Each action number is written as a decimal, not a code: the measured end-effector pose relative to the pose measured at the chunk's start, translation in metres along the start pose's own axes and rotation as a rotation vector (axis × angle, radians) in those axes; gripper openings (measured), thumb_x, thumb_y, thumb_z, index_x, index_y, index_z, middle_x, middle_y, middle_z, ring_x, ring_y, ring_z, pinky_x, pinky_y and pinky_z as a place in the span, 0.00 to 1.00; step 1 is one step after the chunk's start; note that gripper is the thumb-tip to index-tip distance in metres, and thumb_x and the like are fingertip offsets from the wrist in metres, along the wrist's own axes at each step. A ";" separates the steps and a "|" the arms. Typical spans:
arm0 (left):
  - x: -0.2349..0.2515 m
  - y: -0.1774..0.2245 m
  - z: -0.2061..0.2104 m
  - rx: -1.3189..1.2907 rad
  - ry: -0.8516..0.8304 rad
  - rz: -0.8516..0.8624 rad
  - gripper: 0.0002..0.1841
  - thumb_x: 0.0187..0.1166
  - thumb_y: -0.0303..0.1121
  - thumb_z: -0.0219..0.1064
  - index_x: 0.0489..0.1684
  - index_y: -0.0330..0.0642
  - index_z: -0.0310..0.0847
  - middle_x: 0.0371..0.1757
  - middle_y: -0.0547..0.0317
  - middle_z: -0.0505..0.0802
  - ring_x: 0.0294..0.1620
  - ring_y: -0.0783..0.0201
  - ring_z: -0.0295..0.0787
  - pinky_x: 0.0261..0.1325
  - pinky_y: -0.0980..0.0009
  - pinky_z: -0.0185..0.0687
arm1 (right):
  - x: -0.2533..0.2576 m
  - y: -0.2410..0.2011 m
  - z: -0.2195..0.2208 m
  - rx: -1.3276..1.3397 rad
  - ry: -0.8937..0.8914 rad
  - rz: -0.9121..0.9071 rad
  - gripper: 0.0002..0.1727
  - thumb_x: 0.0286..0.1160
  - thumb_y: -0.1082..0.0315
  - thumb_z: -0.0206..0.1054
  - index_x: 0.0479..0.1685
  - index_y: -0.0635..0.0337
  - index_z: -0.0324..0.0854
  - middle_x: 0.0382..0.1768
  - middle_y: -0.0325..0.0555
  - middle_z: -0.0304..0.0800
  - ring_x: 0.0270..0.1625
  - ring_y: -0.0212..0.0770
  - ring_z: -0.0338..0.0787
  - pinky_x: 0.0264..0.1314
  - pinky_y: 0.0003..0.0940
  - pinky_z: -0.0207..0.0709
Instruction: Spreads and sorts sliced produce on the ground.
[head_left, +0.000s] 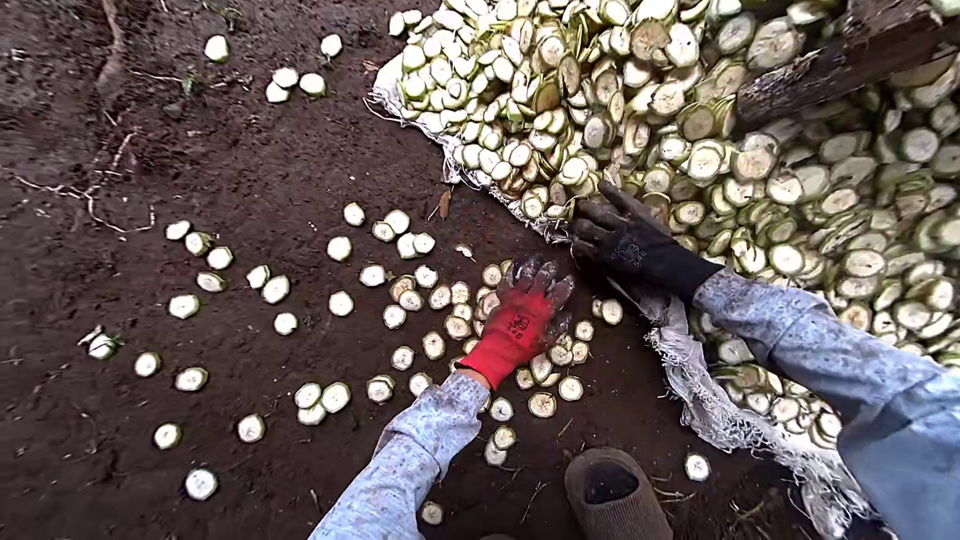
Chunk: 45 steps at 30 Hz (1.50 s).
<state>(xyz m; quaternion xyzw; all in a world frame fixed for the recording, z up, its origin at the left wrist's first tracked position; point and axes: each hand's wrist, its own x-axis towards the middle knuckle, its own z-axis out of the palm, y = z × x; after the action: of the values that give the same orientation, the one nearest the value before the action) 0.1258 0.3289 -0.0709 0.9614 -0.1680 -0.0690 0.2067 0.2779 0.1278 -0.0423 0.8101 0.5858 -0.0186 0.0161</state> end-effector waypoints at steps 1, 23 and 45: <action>0.000 0.003 0.001 0.017 -0.013 0.022 0.30 0.76 0.49 0.69 0.79 0.54 0.79 0.84 0.42 0.76 0.90 0.34 0.59 0.85 0.27 0.47 | 0.004 0.006 -0.001 -0.008 0.026 -0.024 0.14 0.85 0.67 0.57 0.57 0.55 0.89 0.67 0.53 0.87 0.82 0.63 0.74 0.89 0.72 0.47; 0.108 -0.042 -0.056 0.021 0.011 -0.009 0.18 0.78 0.40 0.70 0.64 0.47 0.88 0.67 0.43 0.88 0.74 0.35 0.78 0.72 0.34 0.68 | 0.017 0.000 -0.047 0.040 0.377 0.200 0.16 0.82 0.56 0.62 0.53 0.56 0.88 0.59 0.58 0.90 0.71 0.65 0.82 0.72 0.64 0.71; -0.017 0.001 -0.001 -0.006 0.050 -0.216 0.37 0.68 0.65 0.70 0.79 0.63 0.79 0.87 0.39 0.71 0.91 0.28 0.51 0.85 0.24 0.39 | 0.013 -0.021 -0.026 0.208 0.006 0.045 0.08 0.72 0.70 0.70 0.44 0.61 0.89 0.44 0.62 0.89 0.55 0.69 0.87 0.48 0.64 0.80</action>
<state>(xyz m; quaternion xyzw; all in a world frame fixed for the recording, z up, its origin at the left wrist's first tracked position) 0.1101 0.3345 -0.0680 0.9747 -0.0580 -0.0673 0.2051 0.2627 0.1480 -0.0171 0.8205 0.5622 -0.0765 -0.0696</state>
